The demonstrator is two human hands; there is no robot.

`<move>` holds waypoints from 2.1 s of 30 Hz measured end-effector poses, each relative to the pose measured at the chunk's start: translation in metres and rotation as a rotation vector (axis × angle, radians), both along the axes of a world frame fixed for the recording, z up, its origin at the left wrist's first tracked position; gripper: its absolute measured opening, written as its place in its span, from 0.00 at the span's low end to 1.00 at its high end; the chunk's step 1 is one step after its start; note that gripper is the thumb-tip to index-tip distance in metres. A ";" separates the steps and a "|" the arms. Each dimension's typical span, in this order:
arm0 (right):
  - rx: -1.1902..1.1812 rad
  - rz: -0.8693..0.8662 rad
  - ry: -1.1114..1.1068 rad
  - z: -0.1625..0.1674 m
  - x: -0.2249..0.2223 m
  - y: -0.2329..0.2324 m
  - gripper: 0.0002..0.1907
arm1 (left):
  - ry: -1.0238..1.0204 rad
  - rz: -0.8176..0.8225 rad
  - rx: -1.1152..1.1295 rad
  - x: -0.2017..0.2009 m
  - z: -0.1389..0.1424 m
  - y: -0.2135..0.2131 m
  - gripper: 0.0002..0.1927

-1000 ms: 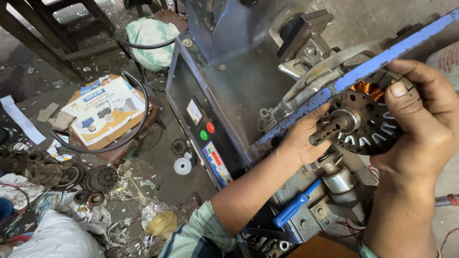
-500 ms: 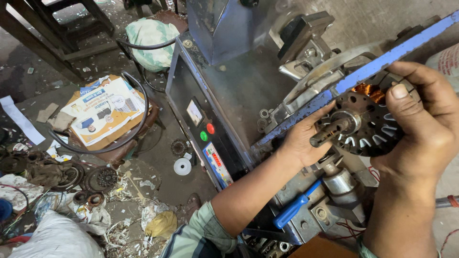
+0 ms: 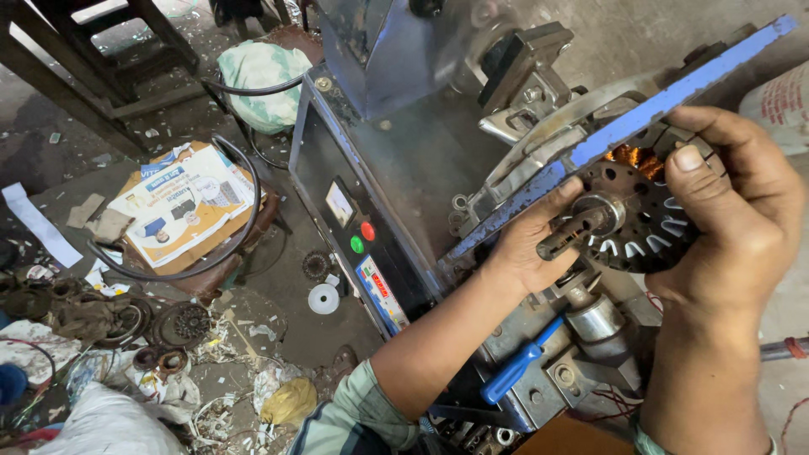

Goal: The person uses pliers to trim a stator, then mounts it on a winding machine. They repeatedly rotate the stator and press a button to wind copper wire into the slots, completing several slots before the clip ends.

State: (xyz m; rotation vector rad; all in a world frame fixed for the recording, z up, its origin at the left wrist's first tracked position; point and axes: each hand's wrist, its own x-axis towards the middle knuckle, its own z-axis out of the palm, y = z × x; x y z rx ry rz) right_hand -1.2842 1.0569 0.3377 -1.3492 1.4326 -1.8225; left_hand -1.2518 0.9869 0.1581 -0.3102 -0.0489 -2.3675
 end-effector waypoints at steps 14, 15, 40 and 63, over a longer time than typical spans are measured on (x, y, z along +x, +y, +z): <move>0.005 -0.023 0.010 0.004 0.005 -0.002 0.14 | 0.028 -0.036 0.050 0.004 0.002 -0.002 0.16; 0.008 -0.021 0.014 0.004 0.005 -0.002 0.14 | 0.028 -0.032 0.049 0.003 0.001 -0.002 0.16; 0.003 -0.026 0.114 0.002 0.001 0.000 0.14 | 0.012 -0.047 0.096 -0.005 -0.010 -0.002 0.15; 0.020 -0.018 0.009 0.003 0.002 -0.001 0.13 | -0.035 -0.062 0.073 -0.005 -0.007 -0.002 0.15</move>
